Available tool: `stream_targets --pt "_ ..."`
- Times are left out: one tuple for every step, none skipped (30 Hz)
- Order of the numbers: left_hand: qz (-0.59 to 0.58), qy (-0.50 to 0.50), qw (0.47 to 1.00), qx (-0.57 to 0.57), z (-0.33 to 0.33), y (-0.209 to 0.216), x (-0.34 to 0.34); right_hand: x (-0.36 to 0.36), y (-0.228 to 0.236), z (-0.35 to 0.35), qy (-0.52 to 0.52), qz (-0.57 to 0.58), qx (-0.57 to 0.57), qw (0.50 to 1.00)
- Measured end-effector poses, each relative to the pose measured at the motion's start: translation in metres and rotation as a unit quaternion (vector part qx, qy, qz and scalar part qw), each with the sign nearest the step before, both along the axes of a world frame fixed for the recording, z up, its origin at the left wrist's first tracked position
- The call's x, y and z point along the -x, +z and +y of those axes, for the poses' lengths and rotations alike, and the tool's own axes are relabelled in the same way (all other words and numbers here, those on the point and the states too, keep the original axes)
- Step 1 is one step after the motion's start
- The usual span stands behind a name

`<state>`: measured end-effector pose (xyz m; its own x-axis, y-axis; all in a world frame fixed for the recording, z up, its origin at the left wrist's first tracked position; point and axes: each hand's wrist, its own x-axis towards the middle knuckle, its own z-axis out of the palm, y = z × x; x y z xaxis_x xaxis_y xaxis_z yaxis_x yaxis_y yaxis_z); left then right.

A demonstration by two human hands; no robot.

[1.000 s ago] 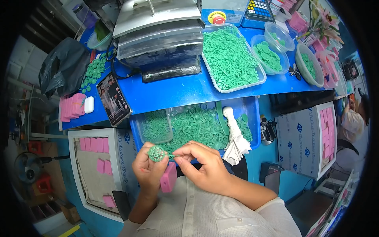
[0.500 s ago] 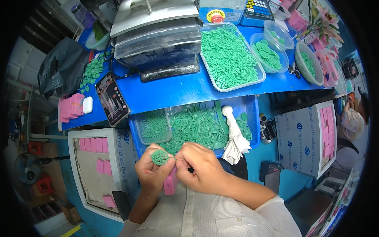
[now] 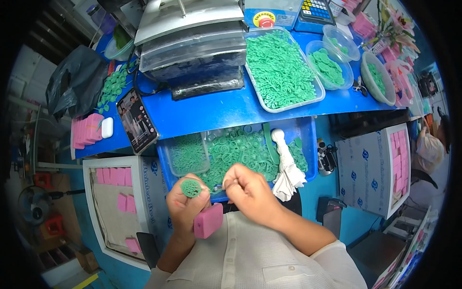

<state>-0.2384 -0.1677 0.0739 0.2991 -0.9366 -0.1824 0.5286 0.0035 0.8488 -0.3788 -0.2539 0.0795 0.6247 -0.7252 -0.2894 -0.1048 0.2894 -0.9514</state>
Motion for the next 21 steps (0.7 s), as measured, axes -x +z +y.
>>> stream_targets --pt "0.007 0.002 1.0 -0.003 0.0 0.001 -0.001 0.001 -0.006 -0.002 -0.013 0.044 0.04 0.998" --pt "0.005 0.004 1.0 -0.004 0.0 0.002 -0.001 0.003 -0.012 -0.005 -0.026 0.087 0.079 0.993" --pt "0.008 -0.002 1.0 -0.006 0.0 0.003 -0.001 0.005 -0.017 -0.008 -0.02 0.13 0.117 0.984" --pt "0.01 -0.008 1.0 -0.009 0.001 0.003 -0.002 0.006 -0.018 -0.01 -0.018 0.128 0.116 0.985" --pt "0.01 -0.008 1.0 -0.009 0.0 0.004 -0.002 0.007 -0.018 -0.013 -0.002 0.199 0.185 0.962" --pt "0.007 -0.011 1.0 -0.007 0.0 0.005 -0.001 0.008 -0.018 -0.014 0.014 0.268 0.251 0.93" --pt "0.005 -0.014 1.0 -0.005 0.0 0.005 -0.001 0.01 -0.025 -0.014 0.007 0.284 0.3 0.911" --pt "0.004 -0.013 1.0 -0.006 0.0 0.005 -0.001 0.01 -0.025 -0.014 0.007 0.283 0.299 0.911" --pt "0.004 -0.013 1.0 -0.004 0.0 0.005 -0.001 0.01 -0.026 -0.015 -0.003 0.276 0.309 0.91" --pt "0.003 -0.012 1.0 -0.002 0.0 0.005 -0.001 0.009 -0.026 -0.015 -0.014 0.268 0.318 0.909" --pt "0.003 -0.013 1.0 -0.002 -0.001 0.005 -0.001 0.009 -0.025 -0.015 -0.015 0.268 0.317 0.909" --pt "0.001 -0.014 1.0 0.0 -0.001 0.005 -0.001 0.007 -0.024 -0.014 -0.034 0.219 0.31 0.925" --pt "0.0 -0.016 1.0 0.002 -0.002 0.005 0.0 0.006 -0.021 -0.014 -0.054 0.168 0.302 0.937" --pt "0.002 -0.022 1.0 0.005 -0.003 0.005 0.001 0.007 -0.016 -0.014 -0.06 0.172 0.304 0.935" --pt "-0.001 -0.032 0.999 -0.02 -0.004 0.007 0.001 0.008 -0.008 -0.015 -0.042 0.133 0.296 0.945" --pt "-0.004 -0.045 0.998 -0.044 -0.005 0.009 0.0 0.008 -0.002 -0.015 -0.025 0.094 0.289 0.952" --pt "-0.024 -0.062 0.997 -0.043 -0.007 0.009 0.001 0.009 -0.001 -0.016 -0.01 0.032 0.297 0.954" --pt "-0.044 -0.082 0.995 -0.037 -0.008 0.008 0.0 0.012 0.005 -0.017 0.041 0.021 0.279 0.959" --pt "-0.05 -0.088 0.993 -0.067 -0.009 0.01 0.001 0.01 0.012 -0.017 0.068 0.009 0.261 0.963" --pt "-0.046 -0.09 0.988 -0.114 -0.009 0.013 0.003 0.009 0.01 -0.016 0.077 -0.025 0.263 0.961" --pt "-0.072 -0.103 0.983 -0.131 -0.005 0.004 0.003 0.01 0.01 -0.014 0.075 -0.022 0.267 0.96"
